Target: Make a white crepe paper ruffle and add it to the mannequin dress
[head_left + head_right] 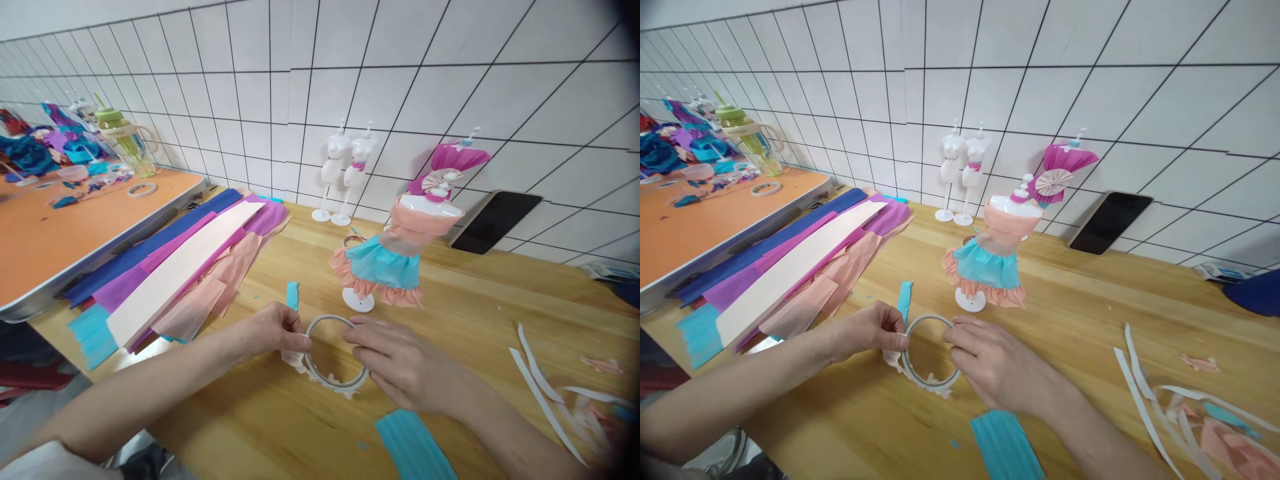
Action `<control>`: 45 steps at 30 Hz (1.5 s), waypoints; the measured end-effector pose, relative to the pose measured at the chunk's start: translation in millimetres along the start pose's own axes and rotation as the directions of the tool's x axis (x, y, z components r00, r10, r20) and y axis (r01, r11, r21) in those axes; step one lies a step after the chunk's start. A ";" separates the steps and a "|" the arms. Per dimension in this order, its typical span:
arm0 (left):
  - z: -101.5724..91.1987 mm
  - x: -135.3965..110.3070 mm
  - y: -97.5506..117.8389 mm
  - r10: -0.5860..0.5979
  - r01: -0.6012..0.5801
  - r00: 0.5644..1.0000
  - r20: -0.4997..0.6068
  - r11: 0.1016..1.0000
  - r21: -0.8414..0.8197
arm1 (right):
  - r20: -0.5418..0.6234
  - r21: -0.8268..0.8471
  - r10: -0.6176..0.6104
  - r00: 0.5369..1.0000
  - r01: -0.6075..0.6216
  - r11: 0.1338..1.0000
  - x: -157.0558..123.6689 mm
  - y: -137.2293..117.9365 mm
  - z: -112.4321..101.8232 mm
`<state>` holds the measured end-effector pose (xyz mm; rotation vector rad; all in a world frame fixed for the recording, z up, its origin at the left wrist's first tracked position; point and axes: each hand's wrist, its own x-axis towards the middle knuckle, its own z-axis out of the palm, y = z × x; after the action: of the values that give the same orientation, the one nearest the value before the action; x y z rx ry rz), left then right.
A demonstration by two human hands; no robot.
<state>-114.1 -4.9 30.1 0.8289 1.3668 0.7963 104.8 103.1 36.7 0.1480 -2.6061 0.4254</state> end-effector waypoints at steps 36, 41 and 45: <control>1.8 -18.0 0.6 0.103 -0.220 0.955 -0.277 0.874 -0.434 | -0.076 0.415 0.614 0.786 -0.535 0.736 -5.2 -9.5 5.2; 3.8 -17.7 2.3 0.097 -0.232 0.941 -0.325 0.882 -0.410 | 0.013 0.460 0.620 0.784 -0.556 0.693 -12.8 -6.7 6.7; 2.5 -15.7 3.6 0.097 -0.222 0.946 -0.308 0.888 -0.402 | 0.087 0.521 0.584 0.807 -0.537 0.664 -20.8 -1.4 5.7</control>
<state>-112.4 -16.8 41.1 0.4914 1.3023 1.3352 120.6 100.5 22.2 -0.5147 -2.3269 1.3369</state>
